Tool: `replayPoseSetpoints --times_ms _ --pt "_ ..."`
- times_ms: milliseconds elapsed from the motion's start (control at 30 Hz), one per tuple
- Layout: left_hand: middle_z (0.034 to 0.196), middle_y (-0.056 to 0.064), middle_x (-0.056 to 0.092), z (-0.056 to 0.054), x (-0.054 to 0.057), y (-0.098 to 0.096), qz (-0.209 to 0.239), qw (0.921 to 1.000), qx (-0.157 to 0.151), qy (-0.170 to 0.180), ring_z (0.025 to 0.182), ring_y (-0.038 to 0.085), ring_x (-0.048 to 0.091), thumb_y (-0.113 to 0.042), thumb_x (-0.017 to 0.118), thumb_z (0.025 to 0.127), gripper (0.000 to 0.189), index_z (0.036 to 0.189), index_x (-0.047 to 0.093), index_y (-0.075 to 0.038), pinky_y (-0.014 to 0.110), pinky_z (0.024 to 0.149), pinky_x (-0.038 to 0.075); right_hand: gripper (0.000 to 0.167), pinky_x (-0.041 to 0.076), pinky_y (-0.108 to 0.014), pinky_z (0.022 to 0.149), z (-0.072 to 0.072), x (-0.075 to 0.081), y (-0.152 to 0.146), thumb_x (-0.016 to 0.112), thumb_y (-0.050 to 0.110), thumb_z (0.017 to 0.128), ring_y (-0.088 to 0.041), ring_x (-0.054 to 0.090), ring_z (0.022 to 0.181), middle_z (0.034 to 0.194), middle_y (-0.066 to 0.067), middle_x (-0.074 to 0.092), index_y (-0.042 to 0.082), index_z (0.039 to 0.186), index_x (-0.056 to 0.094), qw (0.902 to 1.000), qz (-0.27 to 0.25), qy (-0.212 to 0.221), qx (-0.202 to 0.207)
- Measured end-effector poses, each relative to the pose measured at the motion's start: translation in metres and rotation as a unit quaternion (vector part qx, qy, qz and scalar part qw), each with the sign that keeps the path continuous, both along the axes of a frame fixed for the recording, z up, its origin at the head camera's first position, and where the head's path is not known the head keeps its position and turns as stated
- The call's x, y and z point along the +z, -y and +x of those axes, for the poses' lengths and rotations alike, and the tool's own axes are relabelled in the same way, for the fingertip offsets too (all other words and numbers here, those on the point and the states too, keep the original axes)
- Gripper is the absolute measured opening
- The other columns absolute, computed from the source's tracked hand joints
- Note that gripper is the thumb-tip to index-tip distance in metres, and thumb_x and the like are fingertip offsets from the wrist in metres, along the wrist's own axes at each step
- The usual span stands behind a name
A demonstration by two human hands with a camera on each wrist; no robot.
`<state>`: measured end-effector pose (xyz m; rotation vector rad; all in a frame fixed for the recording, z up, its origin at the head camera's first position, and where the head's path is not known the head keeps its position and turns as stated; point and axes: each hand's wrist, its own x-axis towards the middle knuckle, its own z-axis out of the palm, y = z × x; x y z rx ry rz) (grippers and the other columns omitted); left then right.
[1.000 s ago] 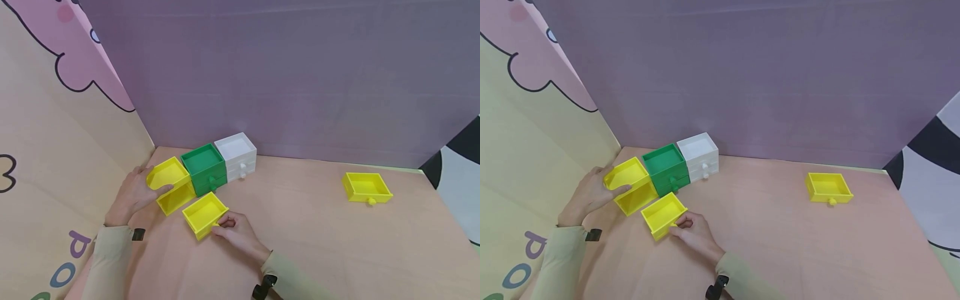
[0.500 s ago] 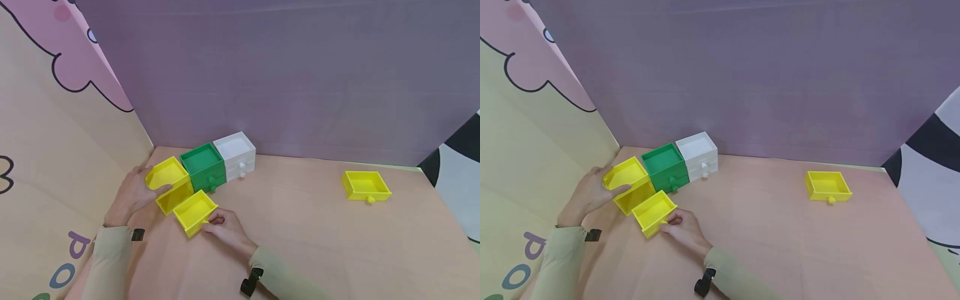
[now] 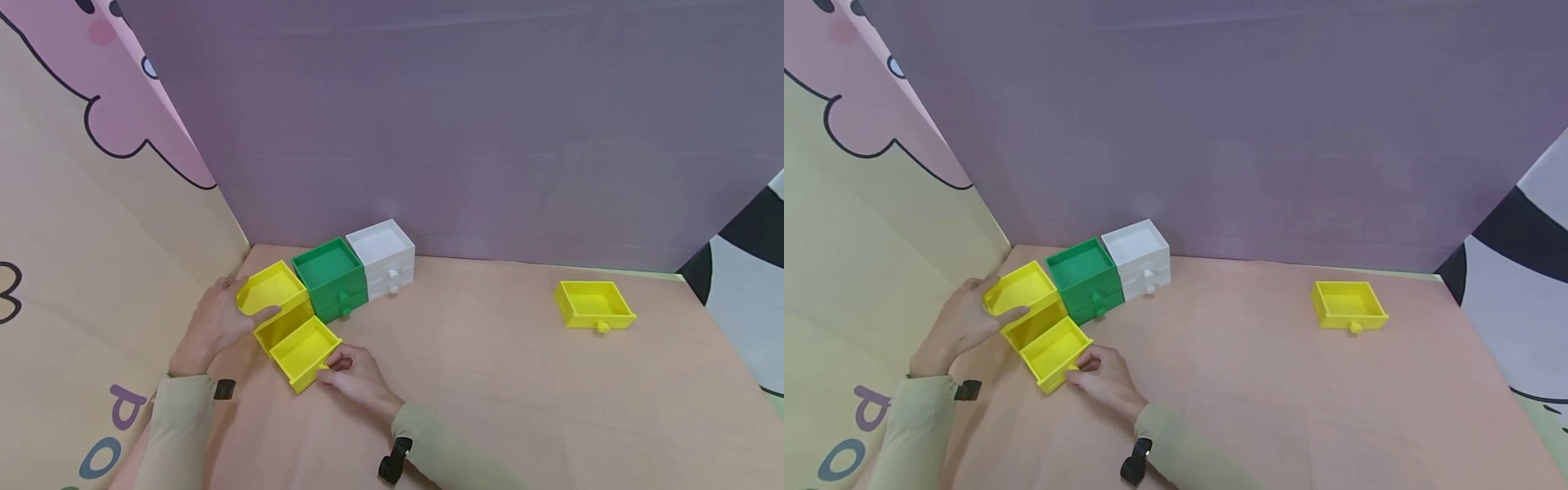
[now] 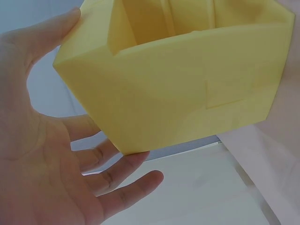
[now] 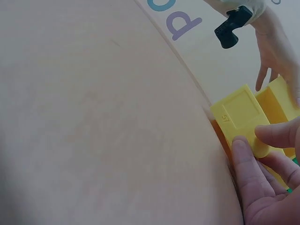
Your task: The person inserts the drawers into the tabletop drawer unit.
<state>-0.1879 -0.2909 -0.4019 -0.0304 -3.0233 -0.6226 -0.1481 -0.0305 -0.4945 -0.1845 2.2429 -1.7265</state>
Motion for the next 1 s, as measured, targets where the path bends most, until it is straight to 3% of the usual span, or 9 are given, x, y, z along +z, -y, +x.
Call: replayPoseSetpoints --times_ms 233,567,1000 --pt "0.152 0.039 0.044 0.000 0.000 -0.001 -0.003 1.0000 0.004 0.001 0.131 0.055 0.050 -0.065 0.068 0.093 0.103 0.159 0.039 0.009 0.071 0.110 0.047 0.017 0.056 -0.028 0.085 -0.001 0.003 0.005 0.083 0.018 0.089 -0.016 0.062 0.089 0.098 0.000 0.071 0.010 0.093 0.070 1.0000 -0.005 0.006 -0.001" --pt "0.153 0.039 0.042 0.002 0.001 -0.002 0.002 1.0000 0.005 0.003 0.132 0.056 0.049 -0.063 0.069 0.094 0.102 0.159 0.038 0.009 0.071 0.109 0.048 0.016 0.057 -0.027 0.086 -0.004 0.003 0.012 0.083 0.019 0.090 -0.014 0.062 0.087 0.095 0.000 0.071 0.009 0.094 0.070 0.9997 -0.016 0.019 -0.007" --pt "0.154 0.040 0.041 0.001 0.000 -0.002 0.000 1.0000 0.008 0.005 0.133 0.056 0.049 -0.065 0.068 0.093 0.104 0.160 0.038 0.010 0.071 0.110 0.047 0.017 0.060 -0.024 0.080 -0.005 0.002 0.017 0.082 0.016 0.090 -0.012 0.064 0.079 0.088 -0.001 0.071 0.008 0.094 0.068 0.9991 -0.028 0.030 -0.012"
